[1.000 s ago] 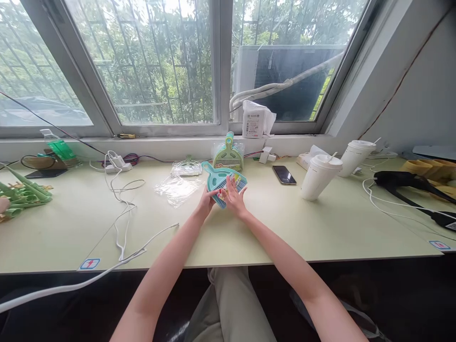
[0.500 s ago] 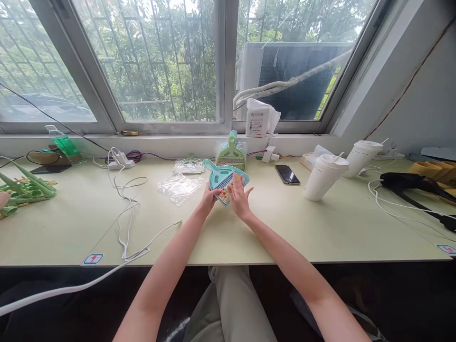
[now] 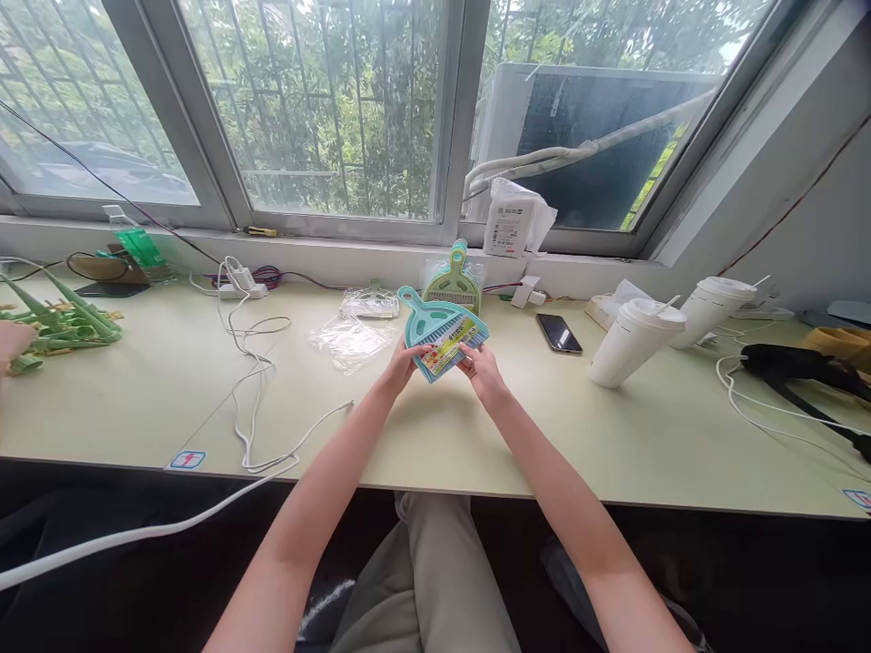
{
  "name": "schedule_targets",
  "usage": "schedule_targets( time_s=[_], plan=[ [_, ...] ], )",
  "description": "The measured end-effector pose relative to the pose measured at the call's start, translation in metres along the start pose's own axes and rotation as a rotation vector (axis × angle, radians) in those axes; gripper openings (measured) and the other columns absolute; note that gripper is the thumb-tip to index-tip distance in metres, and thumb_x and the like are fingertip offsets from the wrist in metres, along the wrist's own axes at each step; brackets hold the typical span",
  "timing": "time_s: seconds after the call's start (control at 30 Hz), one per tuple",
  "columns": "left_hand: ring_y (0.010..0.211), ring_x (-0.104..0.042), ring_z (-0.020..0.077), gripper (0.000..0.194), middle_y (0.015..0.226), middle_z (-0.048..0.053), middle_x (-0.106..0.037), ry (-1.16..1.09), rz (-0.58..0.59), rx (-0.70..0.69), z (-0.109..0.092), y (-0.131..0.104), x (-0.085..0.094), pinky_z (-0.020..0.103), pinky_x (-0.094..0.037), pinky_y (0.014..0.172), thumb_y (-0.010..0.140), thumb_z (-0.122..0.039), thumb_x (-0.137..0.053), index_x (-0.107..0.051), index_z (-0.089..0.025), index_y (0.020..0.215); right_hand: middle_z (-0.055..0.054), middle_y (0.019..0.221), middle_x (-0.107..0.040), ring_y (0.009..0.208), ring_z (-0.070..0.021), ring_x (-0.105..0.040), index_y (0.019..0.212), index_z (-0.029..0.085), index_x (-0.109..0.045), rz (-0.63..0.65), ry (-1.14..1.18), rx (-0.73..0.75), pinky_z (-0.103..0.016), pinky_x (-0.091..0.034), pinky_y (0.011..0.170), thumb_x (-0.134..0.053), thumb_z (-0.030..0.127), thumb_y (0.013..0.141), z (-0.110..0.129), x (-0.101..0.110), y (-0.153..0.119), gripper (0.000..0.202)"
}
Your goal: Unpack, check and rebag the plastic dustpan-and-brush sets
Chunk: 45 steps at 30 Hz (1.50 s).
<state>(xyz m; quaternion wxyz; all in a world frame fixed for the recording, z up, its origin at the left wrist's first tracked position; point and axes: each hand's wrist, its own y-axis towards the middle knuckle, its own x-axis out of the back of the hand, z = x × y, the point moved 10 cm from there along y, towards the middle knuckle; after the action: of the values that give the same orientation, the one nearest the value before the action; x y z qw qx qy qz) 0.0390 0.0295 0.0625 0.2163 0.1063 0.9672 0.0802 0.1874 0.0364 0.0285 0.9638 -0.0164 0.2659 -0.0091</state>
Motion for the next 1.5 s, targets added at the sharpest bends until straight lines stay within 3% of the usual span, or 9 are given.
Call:
schedule_targets(
  time_s=[0.23,0.43,0.63,0.83,1.07,1.2,1.3,1.4,1.5],
  plan=[
    [0.103,-0.064,0.0286,0.067,0.102,0.007,-0.067,-0.045,-0.086,-0.001,0.01,0.006,0.021,0.043,-0.05,0.091,0.065,-0.023,-0.075,-0.051,-0.023,0.127,0.002,0.096,-0.072,0.081,-0.0132,-0.071,0.1,0.024,-0.057,0.048,0.009,0.001,-0.032,-0.057,0.087,-0.064,0.015,0.074,0.003,-0.01,-0.006,0.028],
    [0.098,-0.065,0.0267,0.059,0.102,0.007,-0.068,-0.039,-0.039,0.026,0.011,0.005,0.016,0.042,-0.051,0.089,0.07,-0.028,-0.073,-0.053,-0.022,0.125,0.002,0.1,-0.071,0.084,-0.0126,-0.07,0.101,0.025,-0.056,0.061,0.013,0.025,-0.03,-0.057,0.087,-0.064,0.016,0.073,0.007,-0.009,-0.006,0.031],
    [0.099,-0.065,0.0263,0.079,0.102,0.006,-0.067,-0.055,-0.037,-0.03,0.001,0.003,0.012,0.04,-0.051,0.089,0.06,-0.019,-0.077,-0.046,-0.024,0.133,0.003,0.101,-0.071,0.085,-0.0129,-0.071,0.109,0.027,-0.056,0.082,0.025,0.023,-0.031,-0.057,0.088,-0.064,0.016,0.073,0.006,-0.012,-0.006,0.038],
    [0.103,-0.064,0.0268,0.066,0.105,0.007,-0.067,-0.073,-0.015,-0.042,-0.005,0.003,0.011,0.043,-0.05,0.093,0.063,-0.017,-0.071,-0.053,-0.022,0.126,0.004,0.103,-0.071,0.088,-0.013,-0.07,0.106,0.026,-0.057,0.123,0.015,0.027,-0.03,-0.057,0.089,-0.066,0.018,0.072,0.007,-0.017,-0.007,0.036],
    [0.101,-0.063,0.0261,0.063,0.106,0.007,-0.066,-0.072,-0.022,-0.016,-0.001,0.002,0.014,0.041,-0.049,0.091,0.062,-0.017,-0.072,-0.054,-0.021,0.122,0.0,0.104,-0.071,0.089,-0.0155,-0.07,0.101,0.023,-0.06,0.103,-0.089,0.021,-0.033,-0.059,0.086,-0.067,0.028,0.077,0.003,-0.012,-0.003,0.026],
    [0.101,-0.063,0.0259,0.06,0.105,0.006,-0.067,-0.049,-0.006,0.0,0.004,0.005,0.015,0.04,-0.05,0.089,0.061,-0.018,-0.074,-0.057,-0.024,0.119,-0.003,0.101,-0.072,0.089,-0.0151,-0.071,0.097,0.02,-0.06,0.075,-0.057,-0.001,-0.03,-0.058,0.088,-0.071,0.019,0.074,-0.004,-0.008,0.002,0.025],
    [0.103,-0.061,0.0287,0.046,0.105,0.008,-0.067,0.021,-0.002,0.059,0.01,0.011,0.021,0.043,-0.049,0.09,0.07,-0.034,-0.071,-0.061,-0.022,0.113,-0.003,0.096,-0.073,0.087,-0.0158,-0.071,0.092,0.018,-0.062,0.035,-0.033,-0.007,-0.03,-0.06,0.086,-0.073,0.014,0.071,-0.007,-0.001,0.006,0.024],
    [0.121,-0.05,0.0323,0.04,0.116,0.011,-0.064,0.284,-0.231,-0.003,0.001,0.013,0.057,0.047,-0.041,0.098,0.082,-0.052,-0.055,-0.064,-0.022,0.107,-0.002,0.092,-0.073,0.085,-0.0164,-0.072,0.09,0.019,-0.062,0.016,-0.027,0.023,-0.032,-0.061,0.085,-0.073,0.012,0.07,-0.004,0.008,0.011,0.024],
    [0.141,-0.023,0.0306,0.038,0.139,0.011,-0.049,0.652,-0.526,-0.157,-0.023,0.002,0.096,0.048,-0.024,0.111,0.079,-0.045,-0.062,-0.063,-0.026,0.111,-0.002,0.091,-0.074,0.084,-0.0163,-0.072,0.09,0.019,-0.063,-0.003,-0.032,0.047,-0.033,-0.061,0.085,-0.073,0.012,0.069,0.0,0.016,0.015,0.024]
  ],
)
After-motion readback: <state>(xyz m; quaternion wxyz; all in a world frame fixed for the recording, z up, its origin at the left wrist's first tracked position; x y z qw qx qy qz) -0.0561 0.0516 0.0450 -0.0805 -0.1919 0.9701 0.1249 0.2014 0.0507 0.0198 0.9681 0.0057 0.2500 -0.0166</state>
